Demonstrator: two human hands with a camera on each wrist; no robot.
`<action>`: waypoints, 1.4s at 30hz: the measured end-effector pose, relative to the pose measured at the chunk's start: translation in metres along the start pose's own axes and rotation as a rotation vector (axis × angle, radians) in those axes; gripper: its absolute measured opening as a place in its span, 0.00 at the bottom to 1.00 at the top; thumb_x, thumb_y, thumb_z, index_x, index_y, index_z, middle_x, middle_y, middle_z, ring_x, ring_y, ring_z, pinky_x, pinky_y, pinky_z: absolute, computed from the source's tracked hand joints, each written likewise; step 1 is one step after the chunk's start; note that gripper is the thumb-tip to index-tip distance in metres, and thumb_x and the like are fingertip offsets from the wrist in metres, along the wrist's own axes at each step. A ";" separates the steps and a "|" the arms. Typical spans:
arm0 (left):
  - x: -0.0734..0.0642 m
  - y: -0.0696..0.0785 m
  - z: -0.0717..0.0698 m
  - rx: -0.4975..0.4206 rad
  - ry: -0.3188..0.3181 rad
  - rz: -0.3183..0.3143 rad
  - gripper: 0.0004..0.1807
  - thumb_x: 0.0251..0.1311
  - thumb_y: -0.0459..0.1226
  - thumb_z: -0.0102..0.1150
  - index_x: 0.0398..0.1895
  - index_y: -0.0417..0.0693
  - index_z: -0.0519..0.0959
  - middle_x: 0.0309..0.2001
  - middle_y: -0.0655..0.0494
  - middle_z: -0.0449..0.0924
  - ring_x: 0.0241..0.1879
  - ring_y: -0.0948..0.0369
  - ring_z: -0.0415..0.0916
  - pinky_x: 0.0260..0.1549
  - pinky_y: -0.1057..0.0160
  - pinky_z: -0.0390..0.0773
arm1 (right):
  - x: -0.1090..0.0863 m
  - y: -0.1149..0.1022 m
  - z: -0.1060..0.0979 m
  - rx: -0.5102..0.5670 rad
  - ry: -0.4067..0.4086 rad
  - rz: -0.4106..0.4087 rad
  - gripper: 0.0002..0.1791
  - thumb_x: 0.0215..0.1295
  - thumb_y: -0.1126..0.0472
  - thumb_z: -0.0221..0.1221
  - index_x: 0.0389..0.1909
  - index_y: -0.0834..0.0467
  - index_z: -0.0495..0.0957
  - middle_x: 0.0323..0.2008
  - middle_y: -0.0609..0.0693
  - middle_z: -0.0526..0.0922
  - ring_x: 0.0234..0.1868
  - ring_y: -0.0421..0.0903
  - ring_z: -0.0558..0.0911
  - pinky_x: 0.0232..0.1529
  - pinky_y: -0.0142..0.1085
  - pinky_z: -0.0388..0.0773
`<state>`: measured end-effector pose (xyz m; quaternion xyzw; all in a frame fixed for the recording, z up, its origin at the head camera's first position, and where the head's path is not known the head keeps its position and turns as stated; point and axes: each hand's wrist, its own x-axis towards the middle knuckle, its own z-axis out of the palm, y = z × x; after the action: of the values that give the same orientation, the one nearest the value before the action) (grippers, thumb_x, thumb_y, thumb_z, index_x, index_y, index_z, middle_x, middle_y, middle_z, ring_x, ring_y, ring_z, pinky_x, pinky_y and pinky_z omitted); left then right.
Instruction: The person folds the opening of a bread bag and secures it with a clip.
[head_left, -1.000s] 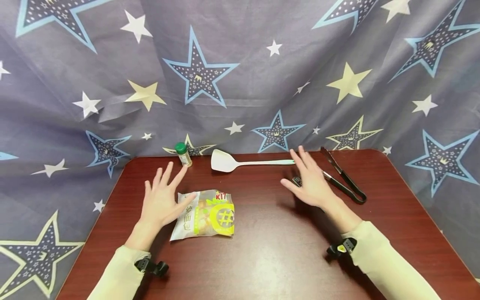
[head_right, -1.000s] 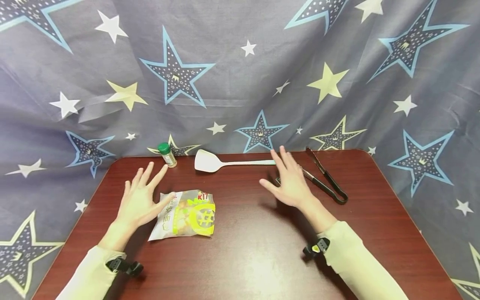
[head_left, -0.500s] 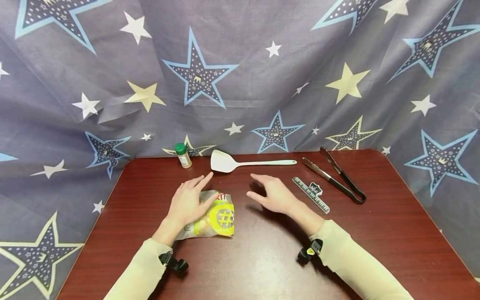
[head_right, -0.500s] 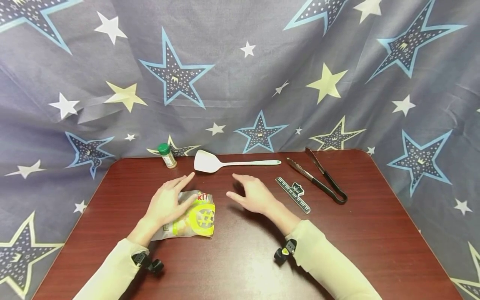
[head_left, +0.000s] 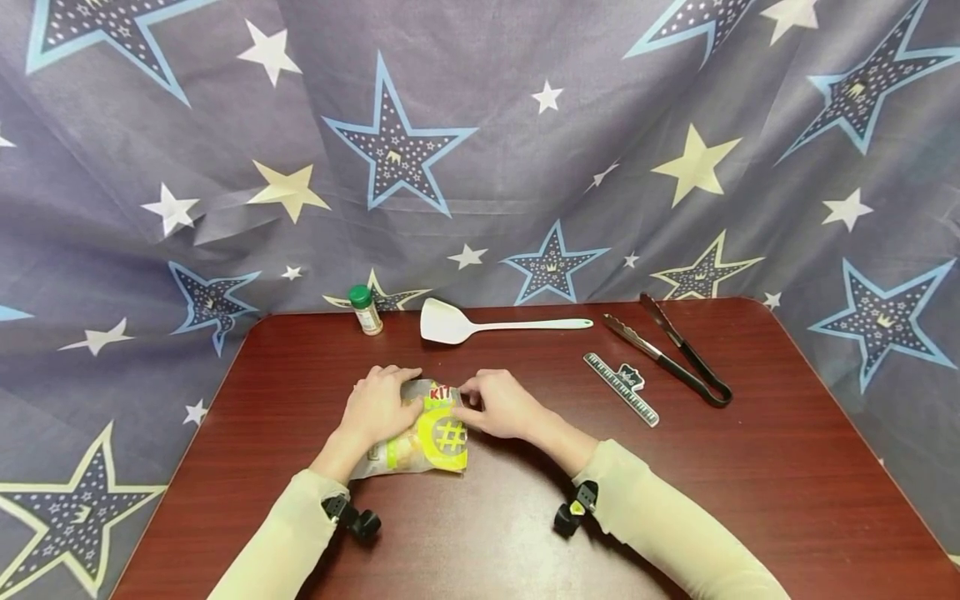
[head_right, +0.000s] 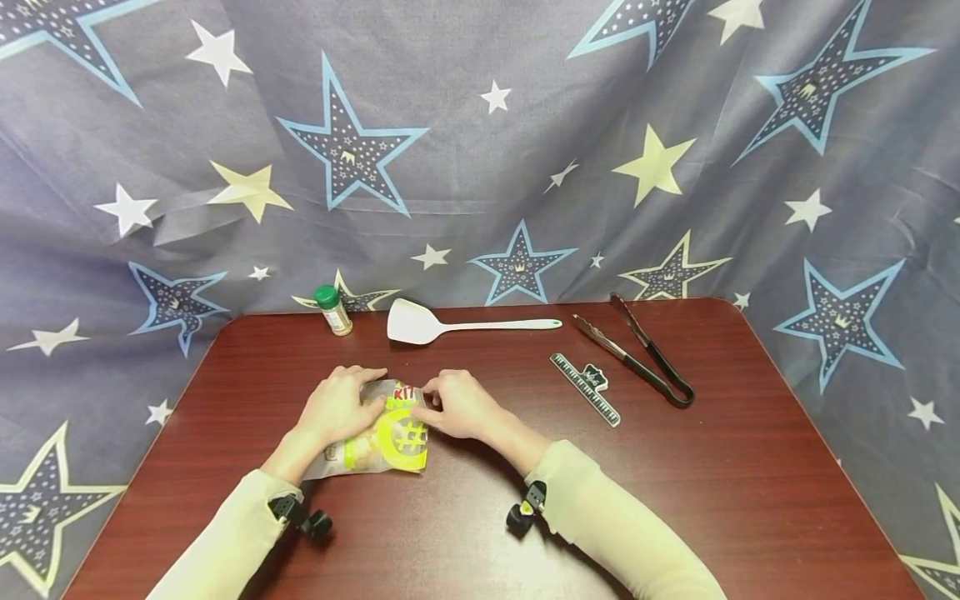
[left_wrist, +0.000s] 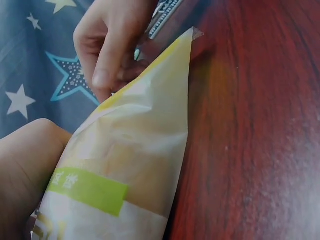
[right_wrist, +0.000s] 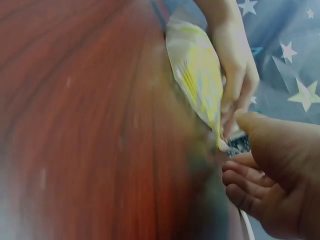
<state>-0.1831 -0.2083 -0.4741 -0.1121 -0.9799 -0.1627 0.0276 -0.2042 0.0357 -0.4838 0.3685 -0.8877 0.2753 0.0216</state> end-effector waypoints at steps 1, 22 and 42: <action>0.000 -0.001 0.001 -0.016 -0.001 -0.003 0.29 0.61 0.46 0.63 0.66 0.48 0.83 0.59 0.45 0.86 0.57 0.43 0.79 0.51 0.36 0.80 | 0.001 -0.003 0.003 -0.001 -0.010 0.006 0.16 0.65 0.48 0.73 0.43 0.57 0.90 0.29 0.48 0.85 0.30 0.39 0.78 0.36 0.31 0.76; 0.000 -0.013 0.005 -0.200 0.157 -0.012 0.11 0.58 0.34 0.67 0.41 0.55 0.91 0.39 0.53 0.84 0.42 0.52 0.82 0.39 0.47 0.81 | 0.005 -0.007 0.014 0.261 -0.009 0.139 0.18 0.59 0.58 0.78 0.49 0.56 0.88 0.33 0.48 0.90 0.28 0.31 0.83 0.36 0.23 0.82; 0.005 -0.019 0.014 -0.307 0.303 0.073 0.11 0.52 0.26 0.65 0.27 0.51 0.90 0.33 0.53 0.88 0.40 0.50 0.86 0.46 0.47 0.82 | -0.001 0.000 0.006 0.275 0.028 0.058 0.11 0.66 0.63 0.72 0.47 0.49 0.93 0.38 0.45 0.93 0.31 0.33 0.87 0.36 0.24 0.80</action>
<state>-0.1920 -0.2203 -0.4927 -0.1246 -0.9235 -0.3240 0.1633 -0.2025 0.0337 -0.4895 0.3383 -0.8513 0.4002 -0.0247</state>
